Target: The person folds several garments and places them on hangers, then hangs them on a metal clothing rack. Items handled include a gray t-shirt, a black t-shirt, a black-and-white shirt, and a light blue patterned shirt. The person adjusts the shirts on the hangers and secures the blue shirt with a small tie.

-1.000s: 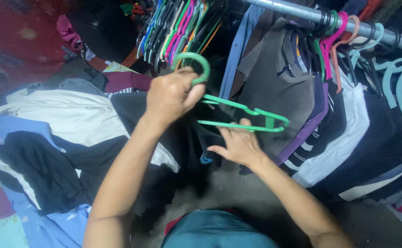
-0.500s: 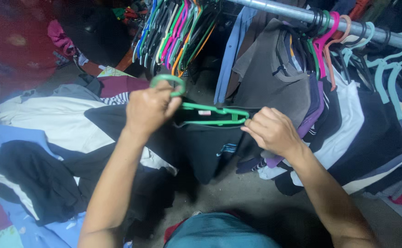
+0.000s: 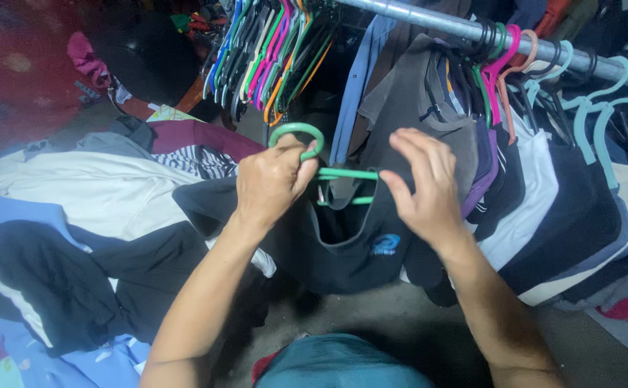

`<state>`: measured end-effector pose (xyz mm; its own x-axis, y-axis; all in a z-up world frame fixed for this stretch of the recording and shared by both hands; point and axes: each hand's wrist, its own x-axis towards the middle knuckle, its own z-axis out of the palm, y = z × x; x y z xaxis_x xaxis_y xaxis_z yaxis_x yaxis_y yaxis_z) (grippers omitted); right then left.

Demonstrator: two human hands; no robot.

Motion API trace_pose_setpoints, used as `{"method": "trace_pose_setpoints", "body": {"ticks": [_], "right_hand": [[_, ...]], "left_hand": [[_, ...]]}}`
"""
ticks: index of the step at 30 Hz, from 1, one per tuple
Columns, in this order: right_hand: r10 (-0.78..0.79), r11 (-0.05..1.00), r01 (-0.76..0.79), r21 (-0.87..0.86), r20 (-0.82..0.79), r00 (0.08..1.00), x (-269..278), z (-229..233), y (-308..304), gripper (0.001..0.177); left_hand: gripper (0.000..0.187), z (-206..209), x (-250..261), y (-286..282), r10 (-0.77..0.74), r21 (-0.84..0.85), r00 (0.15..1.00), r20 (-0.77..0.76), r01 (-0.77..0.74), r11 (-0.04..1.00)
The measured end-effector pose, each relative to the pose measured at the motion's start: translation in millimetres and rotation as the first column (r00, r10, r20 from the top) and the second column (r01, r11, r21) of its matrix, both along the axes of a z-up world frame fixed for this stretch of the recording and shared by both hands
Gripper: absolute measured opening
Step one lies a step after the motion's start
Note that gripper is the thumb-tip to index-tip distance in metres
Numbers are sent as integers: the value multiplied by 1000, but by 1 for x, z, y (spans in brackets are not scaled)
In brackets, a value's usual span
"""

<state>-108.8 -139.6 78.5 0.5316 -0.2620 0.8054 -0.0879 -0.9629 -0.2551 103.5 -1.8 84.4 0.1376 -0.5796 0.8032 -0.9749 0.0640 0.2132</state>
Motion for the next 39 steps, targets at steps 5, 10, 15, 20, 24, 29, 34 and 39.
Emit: {"method": "trace_pose_setpoints", "body": {"ticks": [5,10,15,20,24,29,34,39], "right_hand": [[111,991,-74,110,-386,916,-5,18,-16,19],[121,986,-54,158,-451,884,-4,21,-7,20],[-18,997,42,65,-323,946,-28,35,-21,18],[-143,961,233,147,-459,877,-51,33,-39,17],[-213,968,242,65,-291,932,-61,29,-54,12],[-197,976,172,-131,-205,959,-42,29,-38,10],[-158,986,169,3,-332,930,-31,30,-27,15],[360,590,148,794,-422,832,-60,14,-75,41]], "left_hand": [[19,3,-3,-6,11,3,1000,0,-11,1000],[26,14,-13,-8,-72,4,996,42,72,997],[41,19,24,15,-13,3,971,237,13,1000],[43,-20,115,39,180,29,883,433,-213,977],[39,-32,159,67,319,180,880,351,-397,900],[49,8,91,48,229,-142,933,279,-196,970],[43,13,16,11,93,-3,965,244,-95,995],[29,3,22,11,12,-36,980,197,-5,999]]}}
